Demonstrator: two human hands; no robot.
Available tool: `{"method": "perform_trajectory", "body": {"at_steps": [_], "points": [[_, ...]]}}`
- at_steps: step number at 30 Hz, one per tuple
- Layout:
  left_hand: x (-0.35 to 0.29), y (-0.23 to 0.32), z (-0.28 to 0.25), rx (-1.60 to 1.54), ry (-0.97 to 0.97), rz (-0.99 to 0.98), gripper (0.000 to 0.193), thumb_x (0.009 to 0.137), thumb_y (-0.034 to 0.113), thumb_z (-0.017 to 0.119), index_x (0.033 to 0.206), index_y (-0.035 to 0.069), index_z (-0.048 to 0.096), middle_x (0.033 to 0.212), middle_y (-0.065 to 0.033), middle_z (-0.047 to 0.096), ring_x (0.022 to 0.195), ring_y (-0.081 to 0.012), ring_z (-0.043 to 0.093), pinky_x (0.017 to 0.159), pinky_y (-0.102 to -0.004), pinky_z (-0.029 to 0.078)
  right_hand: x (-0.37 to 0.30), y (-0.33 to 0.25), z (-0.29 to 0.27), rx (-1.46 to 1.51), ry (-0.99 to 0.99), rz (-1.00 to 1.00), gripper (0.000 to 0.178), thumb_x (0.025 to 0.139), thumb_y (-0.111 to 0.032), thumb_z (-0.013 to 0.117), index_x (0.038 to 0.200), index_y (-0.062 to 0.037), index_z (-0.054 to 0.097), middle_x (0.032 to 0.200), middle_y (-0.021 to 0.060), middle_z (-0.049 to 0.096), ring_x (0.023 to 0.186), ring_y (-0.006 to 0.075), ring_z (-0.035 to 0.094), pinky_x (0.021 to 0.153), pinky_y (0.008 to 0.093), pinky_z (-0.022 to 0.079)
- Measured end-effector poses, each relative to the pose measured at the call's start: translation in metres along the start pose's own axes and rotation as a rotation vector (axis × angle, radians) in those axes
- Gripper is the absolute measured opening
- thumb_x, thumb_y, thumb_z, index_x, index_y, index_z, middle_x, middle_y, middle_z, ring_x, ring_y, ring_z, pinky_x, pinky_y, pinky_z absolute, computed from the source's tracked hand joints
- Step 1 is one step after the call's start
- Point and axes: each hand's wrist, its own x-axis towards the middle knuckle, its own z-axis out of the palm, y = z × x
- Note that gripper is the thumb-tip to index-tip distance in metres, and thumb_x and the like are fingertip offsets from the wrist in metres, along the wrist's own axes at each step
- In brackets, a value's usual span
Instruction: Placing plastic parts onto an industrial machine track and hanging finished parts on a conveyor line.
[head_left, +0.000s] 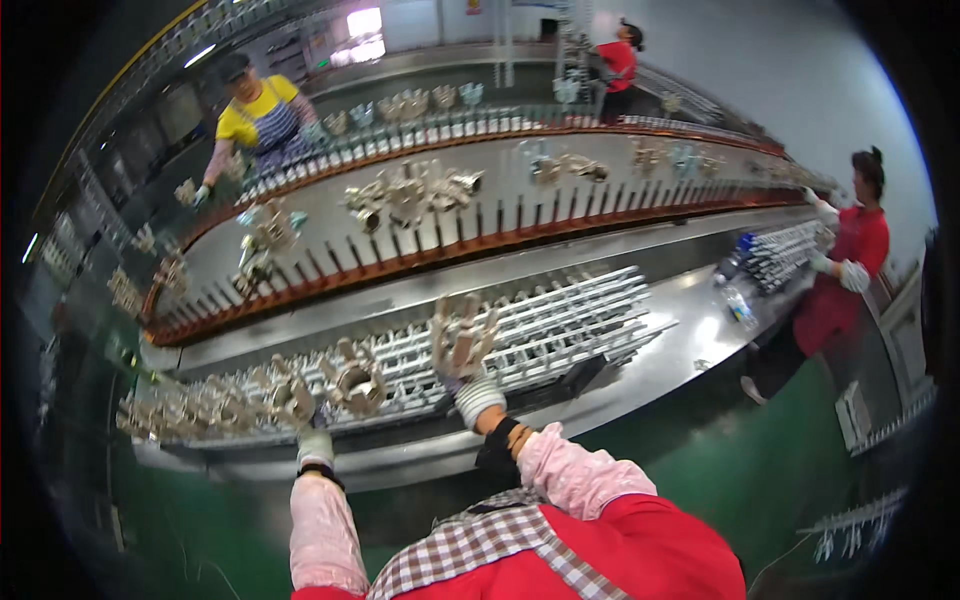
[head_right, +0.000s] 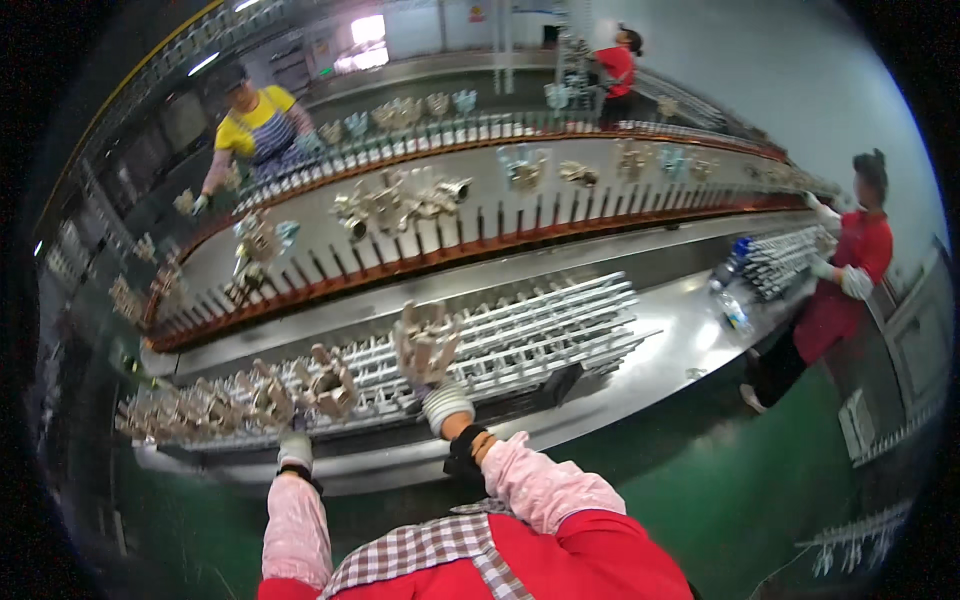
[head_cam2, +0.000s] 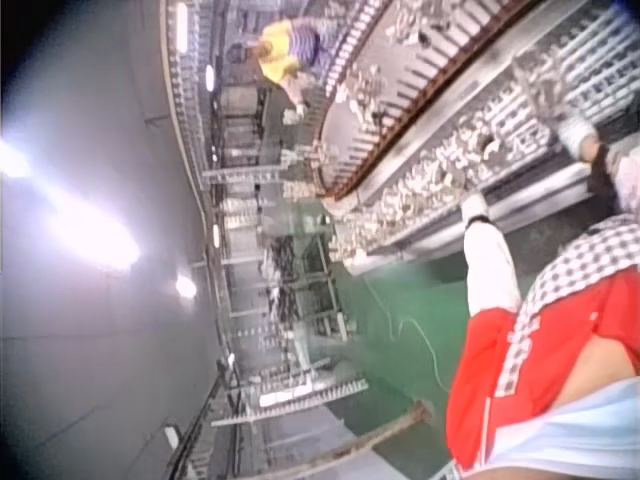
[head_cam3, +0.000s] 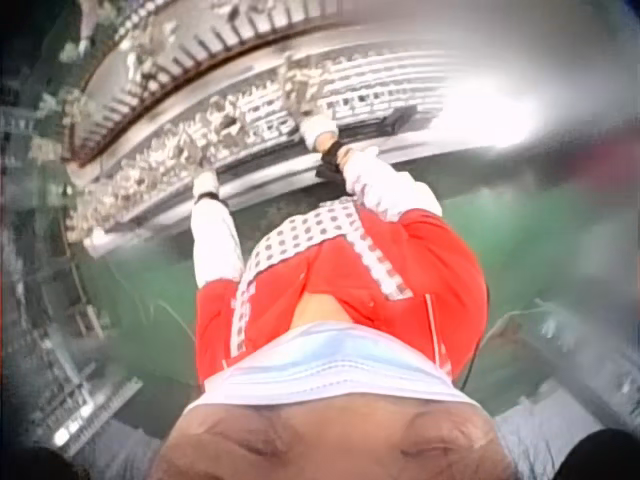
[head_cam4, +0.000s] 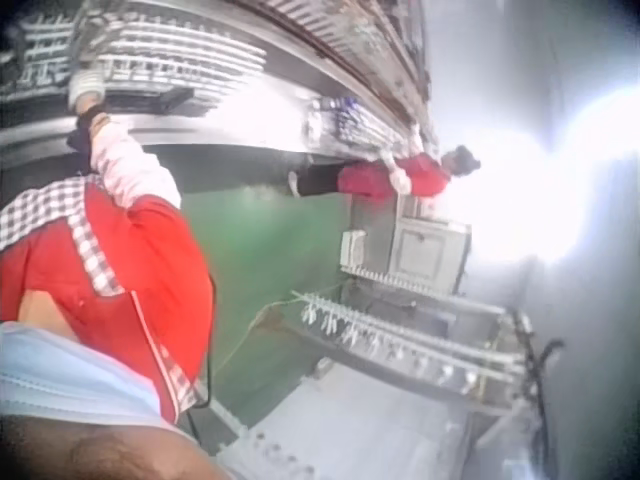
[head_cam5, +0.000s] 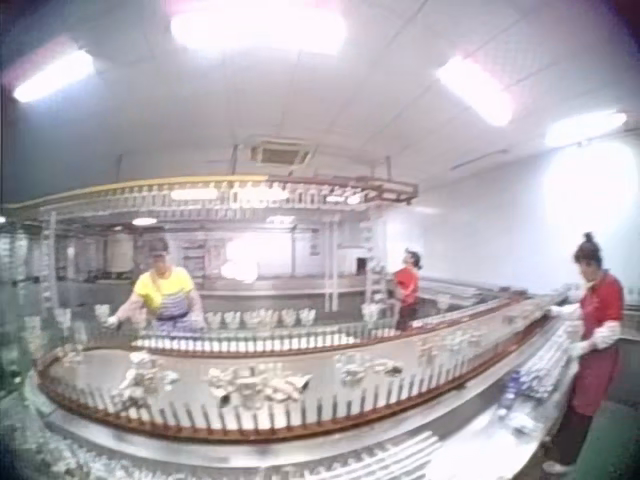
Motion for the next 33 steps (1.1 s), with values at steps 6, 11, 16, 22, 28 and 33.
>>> {"method": "perform_trajectory", "body": {"at_steps": [6,11,16,22,28,33], "points": [[0.011,-0.007,0.009,-0.335,0.121,-0.184,0.045,0.092,0.030,0.050,0.126,0.001,0.046,0.123,-0.0167,0.053,0.113,-0.0354,0.047,0.090,-0.0339,0.037,-0.021,-0.008,-0.007,0.219,0.012,0.059,0.028,0.082,-0.026,0.055,0.098,-0.0045,0.063,0.090,0.0215,0.063,0.087,0.0380,0.060,0.074,0.0449,0.047],[-0.037,0.046,-0.011,-0.726,0.319,-0.078,0.058,0.086,0.020,0.060,0.131,-0.003,0.032,0.121,-0.0180,0.050,0.109,-0.0281,0.047,0.094,-0.0321,0.034,-0.031,-0.014,-0.028,0.276,0.044,-0.043,0.033,0.084,-0.033,0.055,0.107,-0.0102,0.059,0.095,0.0212,0.062,0.091,0.0399,0.057,0.077,0.0450,0.047],[-0.118,0.148,-0.015,-0.487,0.527,0.029,0.058,0.076,0.010,0.064,0.126,-0.002,0.037,0.128,-0.0208,0.039,0.119,-0.0333,0.038,0.104,-0.0403,0.026,-0.031,-0.009,-0.037,0.378,-0.027,-0.189,0.038,0.084,-0.034,0.055,0.113,-0.0092,0.055,0.099,0.0223,0.061,0.094,0.0407,0.056,0.079,0.0445,0.046],[-0.135,0.227,0.008,-0.032,0.295,0.462,0.066,0.064,0.021,0.074,0.123,0.011,0.045,0.131,-0.0186,0.034,0.123,-0.0374,0.030,0.101,-0.0499,0.024,-0.025,0.030,-0.132,0.538,-0.832,-0.397,0.048,0.085,-0.029,0.058,0.125,-0.0053,0.048,0.100,0.0120,0.063,0.079,0.0130,0.061,0.066,0.0292,0.050],[-0.134,0.260,0.042,-0.078,0.379,0.191,0.069,0.062,0.017,0.074,0.123,0.012,0.043,0.127,-0.0187,0.036,0.120,-0.0377,0.033,0.099,-0.0487,0.029,0.104,0.149,-0.288,0.418,-0.137,-0.264,0.049,0.082,-0.038,0.058,0.117,-0.0041,0.055,0.113,0.0187,0.059,0.102,0.0304,0.057,0.087,0.0361,0.045],[-0.133,0.282,0.049,0.025,0.448,0.070,0.069,0.060,0.014,0.075,0.121,0.010,0.043,0.124,-0.0188,0.037,0.116,-0.0375,0.037,0.097,-0.0479,0.032,0.225,0.271,-0.373,0.416,0.359,0.107,0.054,0.078,-0.032,0.061,0.122,-0.0019,0.049,0.114,0.0228,0.056,0.105,0.0356,0.055,0.089,0.0390,0.042]]}}
